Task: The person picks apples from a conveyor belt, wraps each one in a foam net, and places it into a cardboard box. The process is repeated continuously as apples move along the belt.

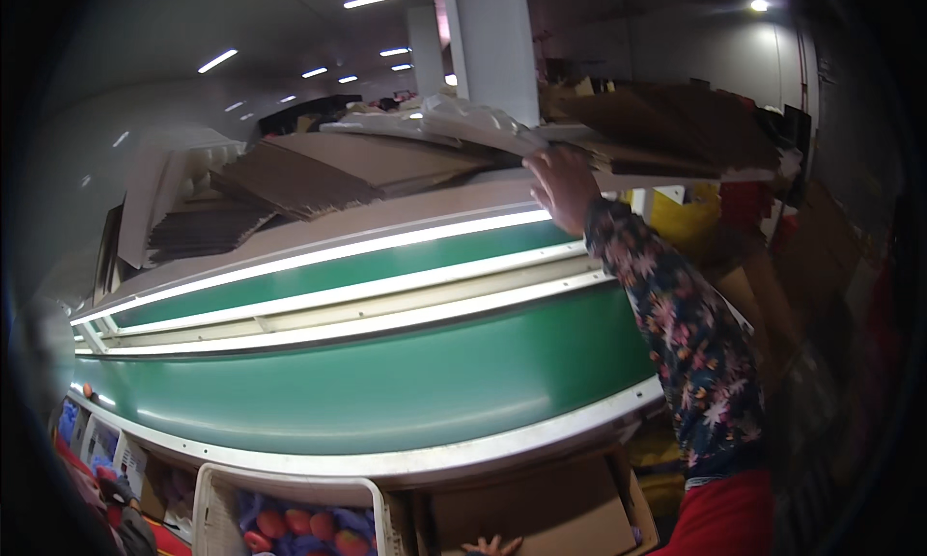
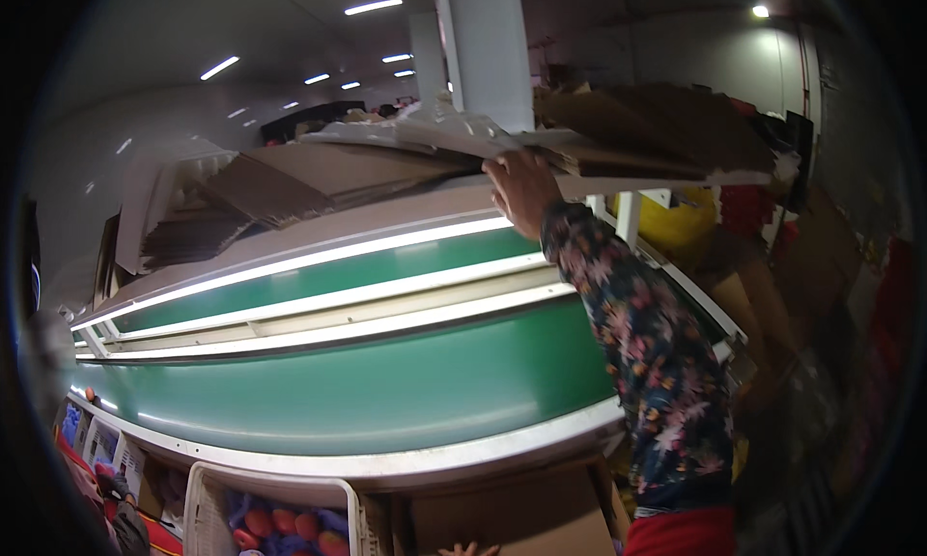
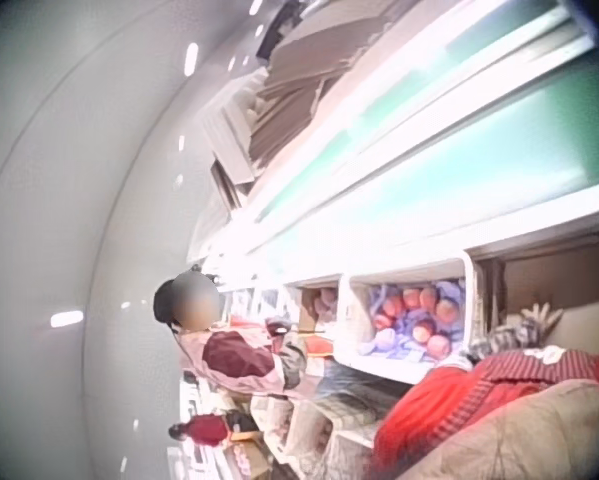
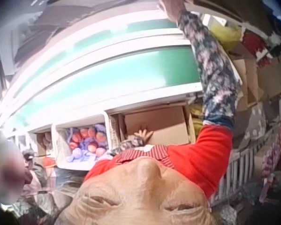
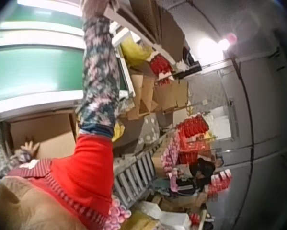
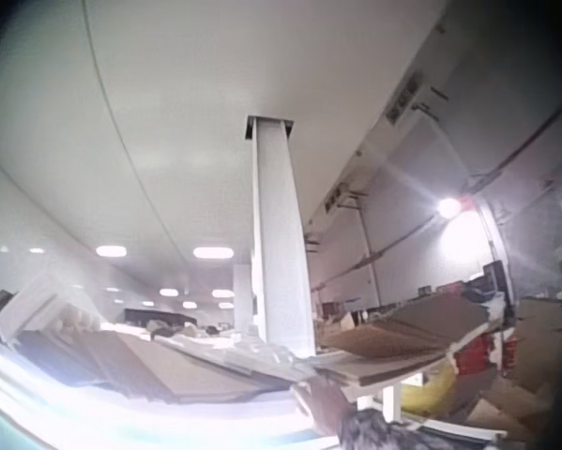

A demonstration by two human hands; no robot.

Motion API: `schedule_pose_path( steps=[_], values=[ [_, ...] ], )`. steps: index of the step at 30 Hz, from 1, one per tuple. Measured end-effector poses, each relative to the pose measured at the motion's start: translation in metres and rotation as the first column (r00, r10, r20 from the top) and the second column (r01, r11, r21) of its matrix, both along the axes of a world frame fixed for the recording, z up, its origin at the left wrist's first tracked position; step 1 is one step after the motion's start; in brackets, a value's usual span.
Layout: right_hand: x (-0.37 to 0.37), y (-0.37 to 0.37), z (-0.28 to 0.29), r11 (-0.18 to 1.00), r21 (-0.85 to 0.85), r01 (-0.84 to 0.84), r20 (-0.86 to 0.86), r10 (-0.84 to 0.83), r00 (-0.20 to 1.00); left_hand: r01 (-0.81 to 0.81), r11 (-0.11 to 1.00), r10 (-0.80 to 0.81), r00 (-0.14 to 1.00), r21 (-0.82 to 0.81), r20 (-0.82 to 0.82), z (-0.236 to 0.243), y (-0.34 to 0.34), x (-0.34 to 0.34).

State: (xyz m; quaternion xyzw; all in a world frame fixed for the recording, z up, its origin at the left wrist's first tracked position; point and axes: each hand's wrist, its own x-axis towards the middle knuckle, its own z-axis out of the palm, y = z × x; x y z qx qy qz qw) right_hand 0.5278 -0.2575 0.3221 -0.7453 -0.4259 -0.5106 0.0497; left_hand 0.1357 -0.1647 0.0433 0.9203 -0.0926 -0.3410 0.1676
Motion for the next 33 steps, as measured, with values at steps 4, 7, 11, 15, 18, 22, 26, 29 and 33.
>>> schedule_pose_path(
  steps=[4,7,11,15,18,22,26,29,33],
  values=[
    [0.05,0.068,0.054,0.921,-0.096,0.378,-0.273,-0.39,0.879,-0.13,0.985,0.151,0.97,-0.116,0.189,0.074,0.052,0.0],
    [0.08,0.089,0.057,0.874,-0.052,0.483,-0.389,-0.463,0.796,-0.223,0.965,0.25,0.937,-0.135,0.244,0.105,0.076,0.001],
    [0.116,0.114,0.048,0.894,0.064,0.443,-0.405,-0.382,0.831,-0.346,0.928,0.372,0.89,-0.141,0.265,0.121,0.092,-0.009],
    [0.118,0.106,0.055,0.896,0.167,0.412,-0.248,-0.366,0.897,-0.382,0.908,0.416,0.866,-0.171,0.276,0.126,0.1,-0.017],
    [0.078,0.082,0.081,0.921,0.292,0.259,-0.204,-0.205,0.957,-0.369,0.904,0.418,0.872,-0.218,0.256,0.119,0.1,-0.019],
    [0.011,0.046,0.107,0.95,0.286,0.127,-0.153,-0.086,0.984,-0.229,0.912,0.314,0.924,-0.341,0.218,0.072,0.081,-0.003],
    [-0.07,0.044,0.085,0.999,0.049,0.002,-0.043,0.0,0.999,-0.049,0.865,0.164,0.968,-0.499,0.189,-0.062,0.037,0.013],
    [-0.082,0.043,0.066,0.96,-0.036,-0.278,-0.224,0.264,0.938,0.161,0.845,0.09,0.898,-0.511,0.431,-0.125,0.011,0.055],
    [-0.096,0.047,0.073,0.937,-0.015,-0.35,-0.528,0.29,0.798,0.35,0.807,0.391,0.286,-0.475,0.875,0.035,0.064,0.164]
  ],
)
